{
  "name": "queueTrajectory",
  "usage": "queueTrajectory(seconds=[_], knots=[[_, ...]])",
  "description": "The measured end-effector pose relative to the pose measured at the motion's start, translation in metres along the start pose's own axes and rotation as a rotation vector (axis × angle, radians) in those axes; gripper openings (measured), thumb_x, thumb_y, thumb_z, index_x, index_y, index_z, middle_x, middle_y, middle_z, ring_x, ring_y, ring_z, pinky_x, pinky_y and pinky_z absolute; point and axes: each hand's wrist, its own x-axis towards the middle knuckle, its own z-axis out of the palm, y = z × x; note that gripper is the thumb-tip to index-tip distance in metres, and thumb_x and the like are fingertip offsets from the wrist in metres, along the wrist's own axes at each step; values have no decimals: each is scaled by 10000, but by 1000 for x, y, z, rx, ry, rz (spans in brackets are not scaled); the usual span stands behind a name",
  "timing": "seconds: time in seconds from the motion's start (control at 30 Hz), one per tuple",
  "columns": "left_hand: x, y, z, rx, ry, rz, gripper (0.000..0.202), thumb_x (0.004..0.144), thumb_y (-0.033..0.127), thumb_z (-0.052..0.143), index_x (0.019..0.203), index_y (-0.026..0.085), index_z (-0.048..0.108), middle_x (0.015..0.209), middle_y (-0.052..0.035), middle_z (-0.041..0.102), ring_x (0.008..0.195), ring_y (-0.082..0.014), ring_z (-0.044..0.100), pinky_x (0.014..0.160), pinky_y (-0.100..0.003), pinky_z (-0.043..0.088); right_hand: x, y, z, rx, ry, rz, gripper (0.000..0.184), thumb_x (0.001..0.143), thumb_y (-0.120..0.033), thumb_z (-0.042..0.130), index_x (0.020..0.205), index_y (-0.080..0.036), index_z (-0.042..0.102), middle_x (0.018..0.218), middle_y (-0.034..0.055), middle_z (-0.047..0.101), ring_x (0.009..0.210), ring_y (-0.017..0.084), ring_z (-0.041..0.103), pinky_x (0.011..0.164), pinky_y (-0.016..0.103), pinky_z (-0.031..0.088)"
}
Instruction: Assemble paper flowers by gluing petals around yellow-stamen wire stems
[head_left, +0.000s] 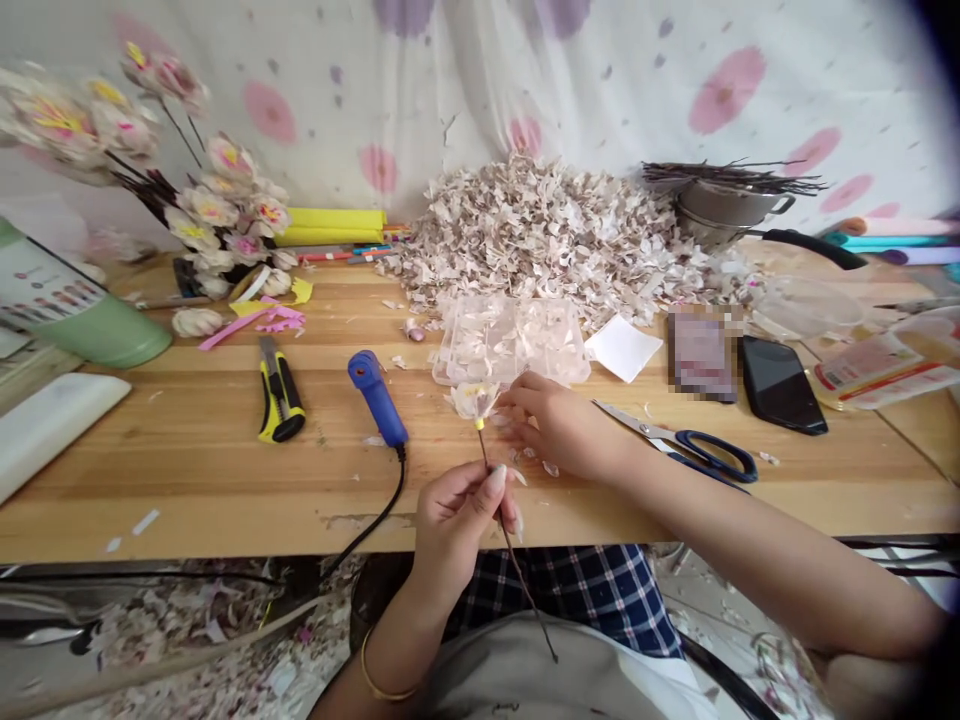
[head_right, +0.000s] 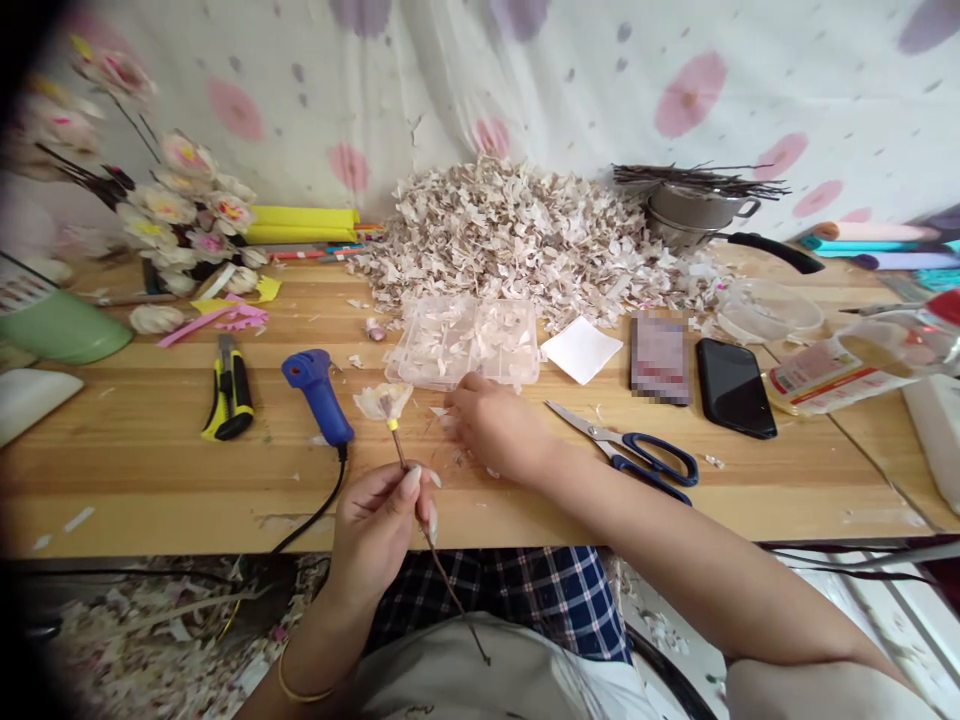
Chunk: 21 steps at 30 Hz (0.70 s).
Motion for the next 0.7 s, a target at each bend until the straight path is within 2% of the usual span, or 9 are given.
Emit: queueTrajectory(seconds=[0.1,0.17,0.33,0.47,0.53,0.6,0.7], knots=[[-2,3,2,-30,6,-12,320,812,453,729,785,134,742,535,-1,619,469,-102,561,461,-216,461,7,0,2,40,-17,63,81,868,-129,602,890,-148,677,1018,98,631,852,184,610,780,305,459],[-3,6,3,-49,23,-32,309,809,444,735,778,137,740,532,4,614,475,-98,556,477,-216,460,8,1,3,72,-23,72,68,847,-108,621,815,-148,666,955,75,635,814,163,604,760,285,457],[-4,8,4,-78,21,-45,299,808,434,741,777,136,738,533,11,605,474,-92,546,475,-211,453,6,4,5,135,37,75,89,844,-100,623,867,-156,688,938,57,648,807,142,596,754,267,461],[-2,2,1,-130,-31,13,251,842,396,719,797,151,751,540,13,617,471,-78,557,468,-180,453,8,-10,5,195,78,21,72,873,-158,617,848,-162,684,923,51,643,758,131,590,718,267,468],[-1,-1,1,-137,-61,42,237,857,383,706,811,156,758,540,10,626,470,-75,561,470,-174,456,15,-22,8,187,71,-25,60,865,-199,645,830,-156,669,966,70,644,786,147,609,741,285,488],[-1,-2,0,-124,-70,60,237,864,377,698,822,152,758,540,5,632,470,-79,564,476,-178,461,25,-31,15,166,69,-65,97,849,-251,687,840,-158,663,1024,97,645,897,190,630,821,315,504],[-3,-4,-1,-110,-79,83,227,871,363,693,842,147,756,543,3,636,472,-84,570,476,-181,463,46,-39,29,148,74,-78,168,840,-337,716,823,-179,664,992,89,653,1036,230,611,934,337,485]])
